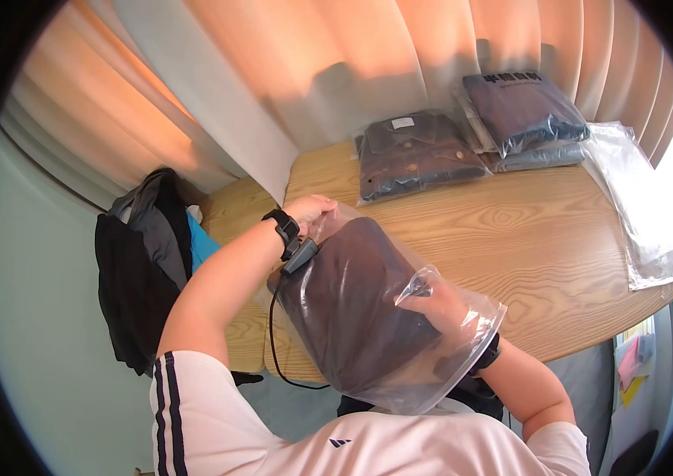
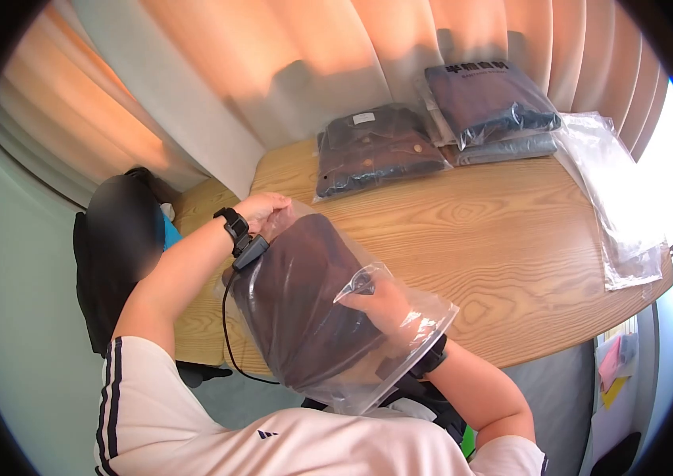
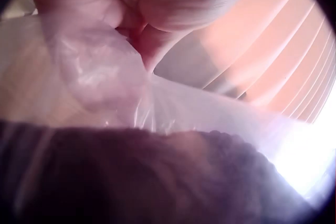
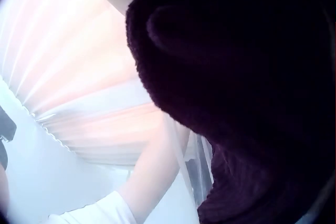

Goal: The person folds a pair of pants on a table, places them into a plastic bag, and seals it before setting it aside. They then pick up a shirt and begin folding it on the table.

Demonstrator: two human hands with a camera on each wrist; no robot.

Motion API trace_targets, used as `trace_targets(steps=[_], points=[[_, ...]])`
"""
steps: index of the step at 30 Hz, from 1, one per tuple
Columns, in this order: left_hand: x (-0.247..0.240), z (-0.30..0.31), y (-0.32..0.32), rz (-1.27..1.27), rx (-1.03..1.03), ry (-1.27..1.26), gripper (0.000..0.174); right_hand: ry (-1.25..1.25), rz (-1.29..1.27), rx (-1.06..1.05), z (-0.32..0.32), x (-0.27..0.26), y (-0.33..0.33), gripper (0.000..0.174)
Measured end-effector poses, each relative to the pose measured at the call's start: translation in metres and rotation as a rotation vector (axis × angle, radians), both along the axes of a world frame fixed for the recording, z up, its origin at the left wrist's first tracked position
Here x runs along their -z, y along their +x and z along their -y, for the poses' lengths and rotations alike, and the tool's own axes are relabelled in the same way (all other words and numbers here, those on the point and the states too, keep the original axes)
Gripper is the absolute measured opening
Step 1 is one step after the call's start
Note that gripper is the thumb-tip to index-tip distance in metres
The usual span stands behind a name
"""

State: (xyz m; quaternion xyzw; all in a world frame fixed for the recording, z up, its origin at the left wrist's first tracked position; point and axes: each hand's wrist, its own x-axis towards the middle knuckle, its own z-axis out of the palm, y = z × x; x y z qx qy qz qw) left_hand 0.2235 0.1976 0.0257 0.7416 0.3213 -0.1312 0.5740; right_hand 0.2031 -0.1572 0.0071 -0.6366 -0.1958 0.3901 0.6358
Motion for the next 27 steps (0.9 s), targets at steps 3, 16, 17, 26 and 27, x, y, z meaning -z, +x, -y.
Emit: trace_targets(steps=[3,16,17,26,27], points=[[-0.014,0.021,0.001,0.090,-0.131,-0.031,0.016,0.141,-0.064,0.094,0.003,-0.008,-0.007,0.039],[-0.001,-0.008,0.013,0.151,-0.530,-0.038,0.014,0.275,-0.317,0.251,0.064,-0.010,-0.026,0.037],[0.000,-0.011,0.011,0.141,-0.555,-0.036,0.014,0.250,-0.354,0.245,0.069,-0.005,-0.026,0.036],[-0.054,-0.029,-0.039,0.483,-0.325,0.311,0.022,0.284,-0.409,0.328,0.074,-0.012,-0.038,0.033],[-0.073,-0.017,-0.057,0.581,-0.339,0.331,0.024,0.301,-0.380,0.342,0.072,-0.012,-0.038,0.033]])
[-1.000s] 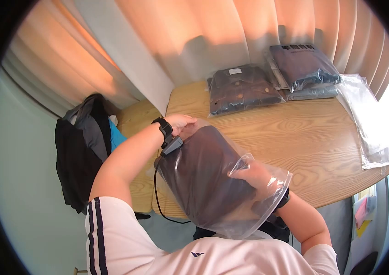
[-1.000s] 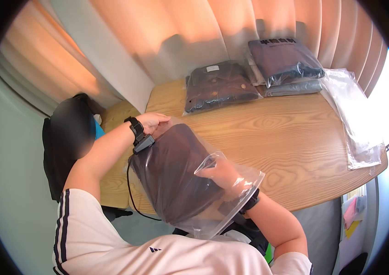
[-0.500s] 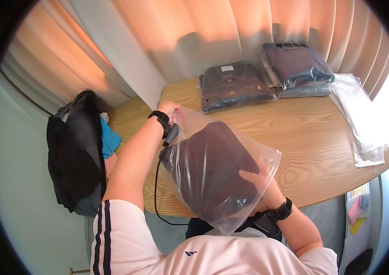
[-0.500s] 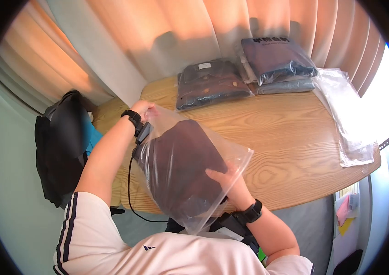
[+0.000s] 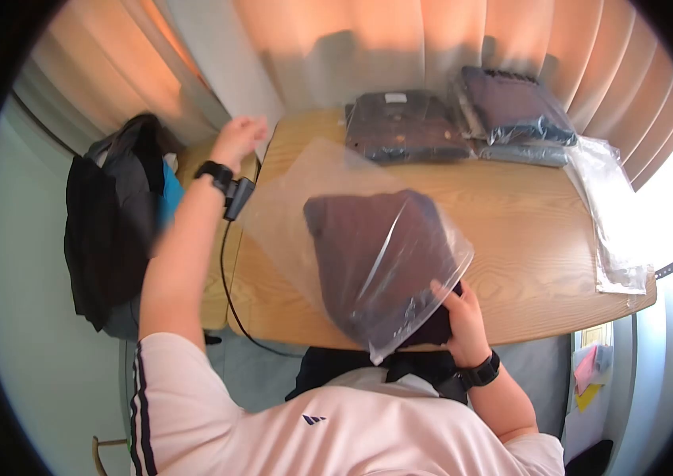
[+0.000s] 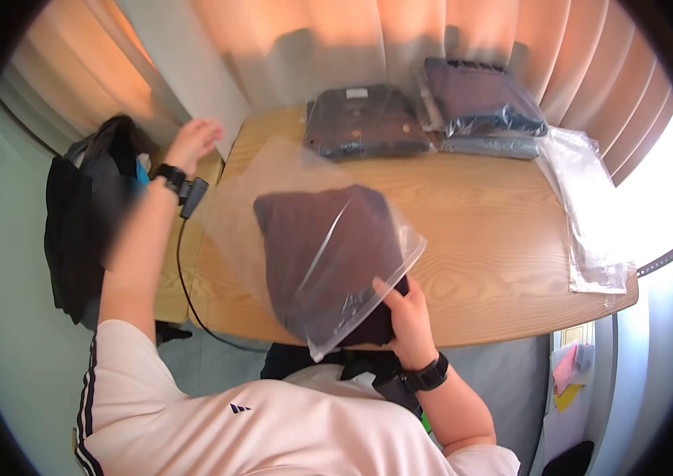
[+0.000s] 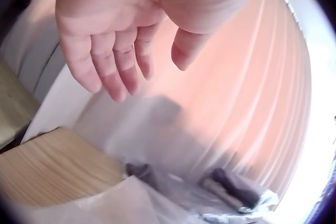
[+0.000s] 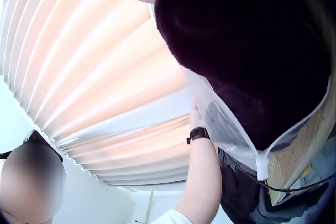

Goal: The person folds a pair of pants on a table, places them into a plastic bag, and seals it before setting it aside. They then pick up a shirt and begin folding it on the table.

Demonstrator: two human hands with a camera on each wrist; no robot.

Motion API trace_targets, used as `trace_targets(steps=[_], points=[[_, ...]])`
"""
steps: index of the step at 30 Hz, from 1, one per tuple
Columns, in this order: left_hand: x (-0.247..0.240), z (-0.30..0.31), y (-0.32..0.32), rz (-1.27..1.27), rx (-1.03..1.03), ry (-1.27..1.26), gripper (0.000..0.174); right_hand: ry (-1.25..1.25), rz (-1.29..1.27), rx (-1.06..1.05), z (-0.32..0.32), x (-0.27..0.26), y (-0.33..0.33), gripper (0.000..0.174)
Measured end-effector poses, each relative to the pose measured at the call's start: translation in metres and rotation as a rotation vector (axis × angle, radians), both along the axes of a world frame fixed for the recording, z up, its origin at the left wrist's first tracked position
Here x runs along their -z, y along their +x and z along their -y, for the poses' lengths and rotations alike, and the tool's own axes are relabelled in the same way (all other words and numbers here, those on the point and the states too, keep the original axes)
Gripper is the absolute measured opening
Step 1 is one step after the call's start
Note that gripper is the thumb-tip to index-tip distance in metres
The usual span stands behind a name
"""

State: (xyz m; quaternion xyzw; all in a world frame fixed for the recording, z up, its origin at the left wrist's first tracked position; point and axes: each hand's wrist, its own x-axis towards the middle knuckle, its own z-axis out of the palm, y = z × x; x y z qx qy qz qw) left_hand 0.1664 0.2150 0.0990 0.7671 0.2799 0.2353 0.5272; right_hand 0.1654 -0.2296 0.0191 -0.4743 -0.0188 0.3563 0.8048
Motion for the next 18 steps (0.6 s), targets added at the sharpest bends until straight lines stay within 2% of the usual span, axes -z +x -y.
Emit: trace_targets(steps=[1,4,7,10,11,13,18], points=[[-0.013,0.012,-0.022,0.052,0.121,-0.037,0.025,-0.015,-0.022,-0.009,-0.002,-0.002,-0.001,0.033],[-0.023,0.085,-0.096,0.030,0.199,-0.027,0.018,-0.013,-0.029,0.030,-0.008,-0.005,-0.002,0.034],[0.006,0.158,-0.156,-0.164,0.354,-0.056,0.029,-0.044,0.009,-0.063,-0.006,-0.003,0.001,0.036],[0.046,0.208,-0.189,-0.348,0.495,-0.252,0.033,-0.007,-0.150,-0.194,0.003,-0.011,0.005,0.037],[0.061,0.220,-0.193,-0.292,0.553,-0.315,0.037,-0.022,-0.153,-0.201,0.003,-0.014,0.004,0.037],[0.077,0.243,-0.194,-0.254,0.562,-0.315,0.039,-0.103,-0.325,-0.265,0.000,-0.019,0.001,0.038],[0.078,0.263,-0.187,-0.225,0.406,-0.253,0.038,-0.046,-0.355,-0.293,-0.009,-0.003,-0.007,0.036]])
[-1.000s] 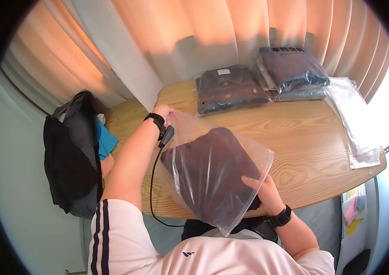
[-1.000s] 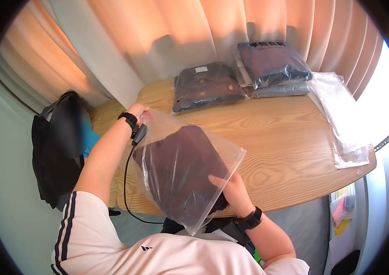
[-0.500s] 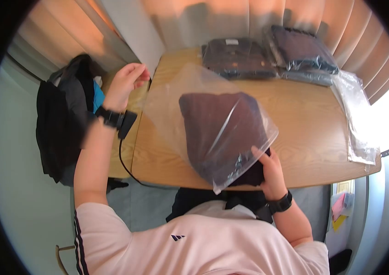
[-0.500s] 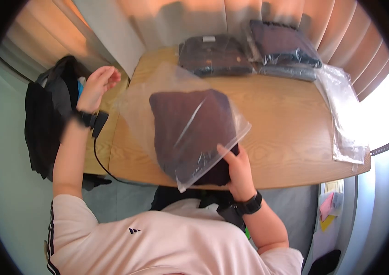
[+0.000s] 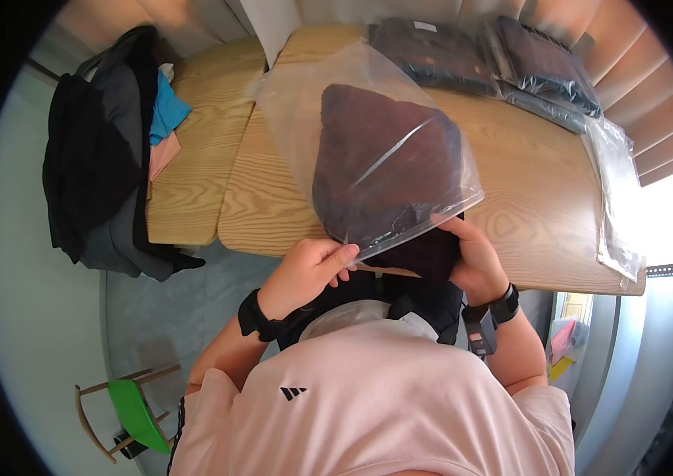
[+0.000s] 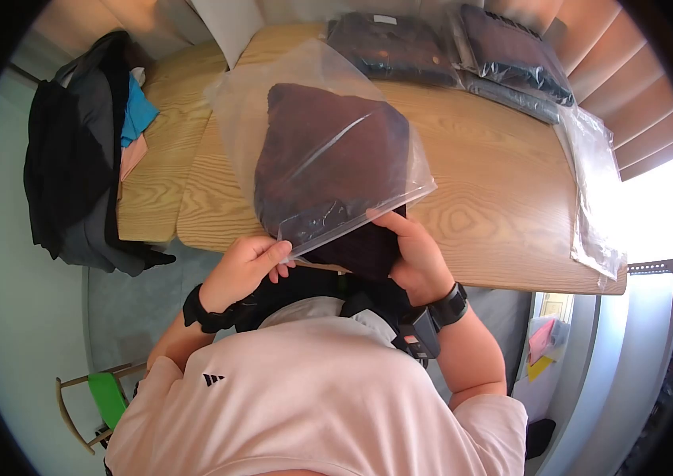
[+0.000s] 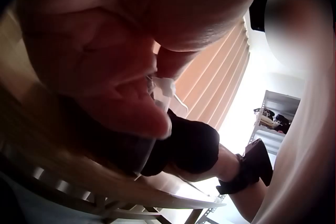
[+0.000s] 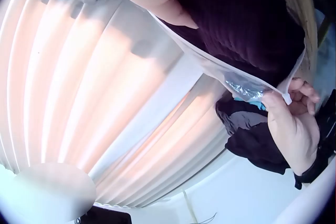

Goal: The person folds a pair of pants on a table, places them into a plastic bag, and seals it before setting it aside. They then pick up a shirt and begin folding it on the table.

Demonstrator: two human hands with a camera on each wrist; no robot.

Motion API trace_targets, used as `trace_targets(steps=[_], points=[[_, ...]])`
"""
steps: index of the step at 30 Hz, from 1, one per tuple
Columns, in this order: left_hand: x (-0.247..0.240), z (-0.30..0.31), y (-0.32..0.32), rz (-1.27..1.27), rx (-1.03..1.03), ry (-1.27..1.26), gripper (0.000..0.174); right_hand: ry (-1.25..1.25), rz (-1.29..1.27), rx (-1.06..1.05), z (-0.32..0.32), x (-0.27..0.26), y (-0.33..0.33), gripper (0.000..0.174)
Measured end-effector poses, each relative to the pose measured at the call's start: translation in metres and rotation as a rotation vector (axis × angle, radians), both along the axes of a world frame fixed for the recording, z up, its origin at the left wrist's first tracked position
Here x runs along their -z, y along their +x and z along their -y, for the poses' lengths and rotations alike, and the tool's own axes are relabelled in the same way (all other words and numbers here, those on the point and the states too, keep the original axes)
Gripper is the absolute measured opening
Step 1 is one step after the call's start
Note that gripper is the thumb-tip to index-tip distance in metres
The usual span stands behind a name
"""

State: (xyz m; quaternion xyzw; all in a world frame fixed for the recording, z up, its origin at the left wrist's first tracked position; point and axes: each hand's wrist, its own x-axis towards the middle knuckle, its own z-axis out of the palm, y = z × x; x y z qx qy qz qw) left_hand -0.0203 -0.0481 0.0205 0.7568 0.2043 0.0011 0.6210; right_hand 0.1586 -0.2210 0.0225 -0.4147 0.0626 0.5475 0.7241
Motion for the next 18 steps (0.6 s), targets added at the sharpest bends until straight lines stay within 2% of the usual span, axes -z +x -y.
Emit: trace_targets(steps=[4,9,13,15,17,18], points=[[-0.001,0.002,0.000,0.020,-0.077,0.080,0.034,0.060,-0.068,0.122,-0.012,0.017,-0.008,0.028],[0.003,0.009,0.001,0.130,-0.048,0.200,0.033,0.190,-0.142,0.165,-0.031,0.031,-0.015,0.023],[0.005,0.020,0.000,0.134,-0.051,0.083,0.033,0.265,-0.246,0.194,-0.050,0.040,-0.018,0.018],[0.006,0.025,0.001,0.152,-0.054,-0.055,0.033,0.342,-0.237,0.164,-0.057,0.046,-0.020,0.016],[0.006,0.027,0.002,0.156,-0.016,-0.083,0.032,0.438,-0.213,0.185,-0.065,0.052,-0.021,0.016],[0.006,0.028,0.003,0.163,0.026,-0.127,0.031,0.396,-0.121,0.128,-0.068,0.032,-0.029,0.017]])
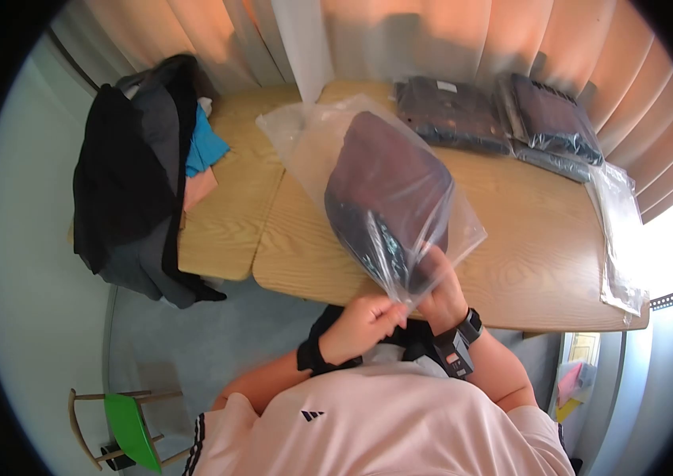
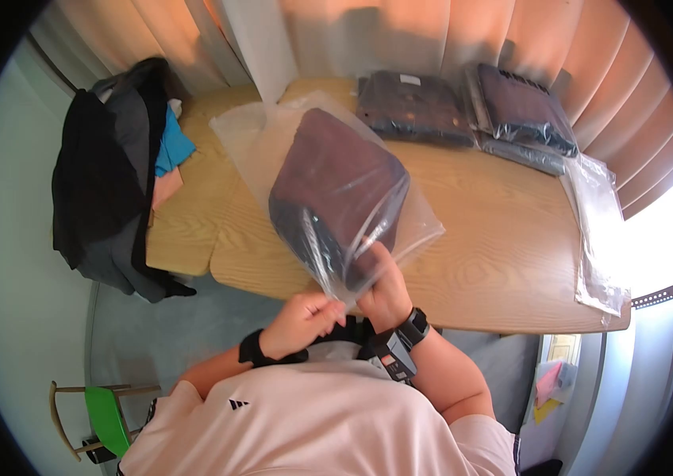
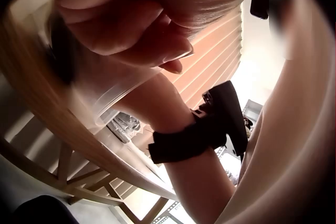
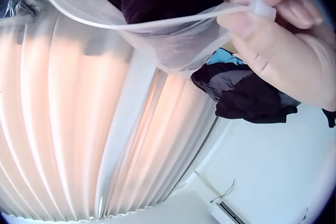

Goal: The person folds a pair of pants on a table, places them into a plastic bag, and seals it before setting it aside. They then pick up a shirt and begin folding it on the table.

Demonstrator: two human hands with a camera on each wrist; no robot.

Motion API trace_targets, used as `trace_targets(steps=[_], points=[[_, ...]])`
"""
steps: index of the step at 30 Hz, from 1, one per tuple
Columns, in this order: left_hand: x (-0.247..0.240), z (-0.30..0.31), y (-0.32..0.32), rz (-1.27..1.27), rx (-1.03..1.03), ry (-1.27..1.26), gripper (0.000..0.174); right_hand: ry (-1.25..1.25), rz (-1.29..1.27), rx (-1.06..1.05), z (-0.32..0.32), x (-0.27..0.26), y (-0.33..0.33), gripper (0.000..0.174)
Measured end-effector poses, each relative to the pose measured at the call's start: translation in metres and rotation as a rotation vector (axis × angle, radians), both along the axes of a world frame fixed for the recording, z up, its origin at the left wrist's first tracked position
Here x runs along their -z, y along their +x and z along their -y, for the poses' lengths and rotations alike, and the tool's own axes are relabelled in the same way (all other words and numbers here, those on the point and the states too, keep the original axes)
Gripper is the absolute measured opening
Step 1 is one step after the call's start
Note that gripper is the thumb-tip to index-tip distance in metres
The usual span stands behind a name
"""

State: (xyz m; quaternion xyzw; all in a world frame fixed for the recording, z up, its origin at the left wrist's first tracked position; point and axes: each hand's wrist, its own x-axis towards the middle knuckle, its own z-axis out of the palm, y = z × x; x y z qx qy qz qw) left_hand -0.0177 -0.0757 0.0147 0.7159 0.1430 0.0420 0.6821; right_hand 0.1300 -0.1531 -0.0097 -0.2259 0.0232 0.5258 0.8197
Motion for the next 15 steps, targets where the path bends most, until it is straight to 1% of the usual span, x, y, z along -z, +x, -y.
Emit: trace_targets(steps=[1,3,4,5,7,8,9,11,12,13,14,15], points=[[0.002,0.002,0.001,0.008,0.046,-0.042,0.031,-0.047,-0.148,-0.113,0.000,0.001,0.003,0.021],[0.017,0.011,0.006,0.242,0.147,0.071,0.028,0.012,-0.230,-0.106,-0.011,-0.006,-0.003,0.025],[0.009,0.013,0.006,0.083,0.240,-0.001,0.026,-0.181,0.529,0.144,-0.004,-0.018,-0.024,0.027],[-0.001,0.008,0.007,0.002,0.324,-0.026,0.024,-0.172,0.538,0.145,-0.010,-0.019,-0.020,0.027],[0.004,0.001,0.006,0.036,0.331,0.125,0.025,-0.075,0.063,-0.098,-0.023,-0.015,-0.010,0.032],[0.005,-0.004,0.005,0.040,0.327,0.127,0.025,-0.083,0.159,-0.093,-0.026,-0.011,-0.009,0.038],[0.006,-0.008,0.001,0.047,0.319,0.100,0.025,-0.085,0.160,-0.097,-0.024,-0.016,-0.006,0.038],[0.006,-0.014,-0.011,0.046,0.311,0.062,0.026,-0.044,0.079,-0.407,-0.016,-0.034,-0.001,0.042],[0.004,-0.020,-0.016,0.050,0.286,0.070,0.026,-0.048,0.078,-0.409,-0.015,-0.041,-0.003,0.042],[0.002,-0.024,-0.020,0.057,0.259,0.079,0.027,-0.207,0.107,-0.461,-0.015,-0.049,-0.005,0.039],[0.001,-0.025,-0.025,0.038,0.224,0.021,0.026,-0.367,0.136,-0.512,-0.016,-0.053,-0.005,0.038],[-0.002,-0.026,-0.027,0.038,0.219,0.015,0.026,-0.373,0.136,-0.517,-0.019,-0.044,-0.001,0.038]])
